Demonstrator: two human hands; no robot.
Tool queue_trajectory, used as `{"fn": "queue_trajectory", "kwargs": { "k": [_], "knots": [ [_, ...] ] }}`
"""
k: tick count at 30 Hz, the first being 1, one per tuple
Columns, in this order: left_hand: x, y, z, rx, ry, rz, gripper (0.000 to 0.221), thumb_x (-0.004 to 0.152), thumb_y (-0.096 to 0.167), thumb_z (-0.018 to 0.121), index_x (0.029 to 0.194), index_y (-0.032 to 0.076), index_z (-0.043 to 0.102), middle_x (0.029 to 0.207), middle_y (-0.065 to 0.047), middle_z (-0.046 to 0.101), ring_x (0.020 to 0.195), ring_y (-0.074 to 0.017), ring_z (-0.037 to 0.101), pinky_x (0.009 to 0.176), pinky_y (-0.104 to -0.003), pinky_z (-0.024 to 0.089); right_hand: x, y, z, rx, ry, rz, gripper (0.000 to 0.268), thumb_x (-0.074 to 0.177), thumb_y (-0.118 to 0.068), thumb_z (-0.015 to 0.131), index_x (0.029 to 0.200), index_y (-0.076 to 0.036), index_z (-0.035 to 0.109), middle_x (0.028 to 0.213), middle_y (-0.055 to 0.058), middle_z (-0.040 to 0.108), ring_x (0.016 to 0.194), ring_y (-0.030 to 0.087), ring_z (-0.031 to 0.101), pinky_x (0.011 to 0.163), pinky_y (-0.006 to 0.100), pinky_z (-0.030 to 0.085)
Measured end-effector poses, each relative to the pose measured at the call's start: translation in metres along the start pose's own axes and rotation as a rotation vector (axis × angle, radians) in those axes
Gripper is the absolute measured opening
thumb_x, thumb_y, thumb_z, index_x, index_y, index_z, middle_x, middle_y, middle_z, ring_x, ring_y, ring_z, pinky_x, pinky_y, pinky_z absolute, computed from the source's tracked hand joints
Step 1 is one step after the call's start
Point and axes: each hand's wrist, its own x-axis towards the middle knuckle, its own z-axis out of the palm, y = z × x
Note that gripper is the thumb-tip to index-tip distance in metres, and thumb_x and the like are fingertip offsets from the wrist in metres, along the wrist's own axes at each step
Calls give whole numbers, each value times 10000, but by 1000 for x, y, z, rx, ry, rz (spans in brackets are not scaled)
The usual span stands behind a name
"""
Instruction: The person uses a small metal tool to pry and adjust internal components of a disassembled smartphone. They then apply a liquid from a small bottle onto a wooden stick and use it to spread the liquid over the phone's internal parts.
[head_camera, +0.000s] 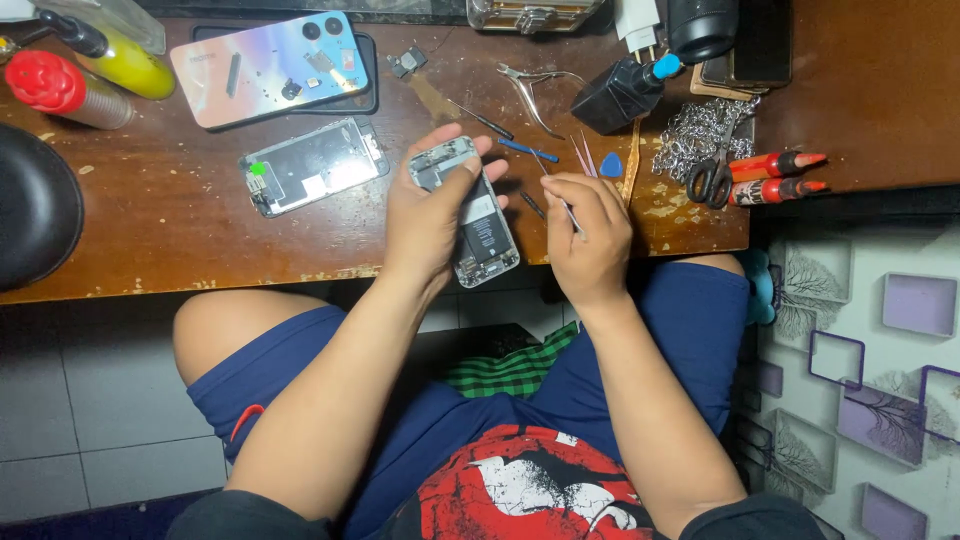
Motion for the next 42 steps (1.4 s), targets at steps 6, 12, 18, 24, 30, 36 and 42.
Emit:
{"fn": "queue_trajectory", "kwargs": {
  "k": [6,12,18,24,30,36,42],
  "knots": [
    [1,30,-11,29,92,87,472,919,-9,633,1358,38,466,1264,-213,688,1031,-312,750,761,-453,700,14,8,14,-180,-292,-146,148,996,-155,732,1122,-85,766,1123,60,741,1097,284,652,948,420,468],
    [-1,42,-27,11,168,79,473,917,61,655,1359,65,485,1271,-198,690,1050,-311,748,766,-482,694,27,7,25,-253,-422,-159,290,909,-334,795,1131,-151,769,1173,20,702,1164,244,609,964,411,430],
    [-14,48,-28,-48,225,6,422,957,137,597,1354,54,480,1246,-203,690,1013,-307,743,744,-484,673,64,-8,61,-109,-317,-105,157,944,-294,757,1072,-204,770,1129,-27,724,1111,229,653,913,380,483],
    [-11,39,-48,-113,239,-37,376,983,231,574,1316,69,505,1242,-215,692,989,-335,735,724,-510,652,108,-13,113,-113,-554,59,486,787,-348,846,1193,-176,641,1404,91,636,1239,310,572,942,444,425],
    [-12,38,-51,-64,231,-76,401,987,269,563,1327,70,486,1248,-214,683,1006,-330,729,753,-510,642,109,-14,123,-84,-529,89,430,783,-313,851,1141,-170,661,1265,67,730,1168,253,605,926,381,406],
    [-12,33,-45,-38,193,-102,392,995,281,538,1314,60,481,1245,-234,678,1006,-343,731,746,-527,642,108,-10,131,-16,-462,57,389,775,-312,860,1085,-182,663,1256,53,740,1151,242,604,912,376,412],
    [-13,26,-45,-73,165,-106,384,985,272,554,1294,49,510,1244,-262,673,1005,-375,728,747,-559,637,106,-10,129,-26,-460,35,397,754,-335,865,1073,-210,664,1227,24,747,1127,225,604,894,373,411]
  ]
}}
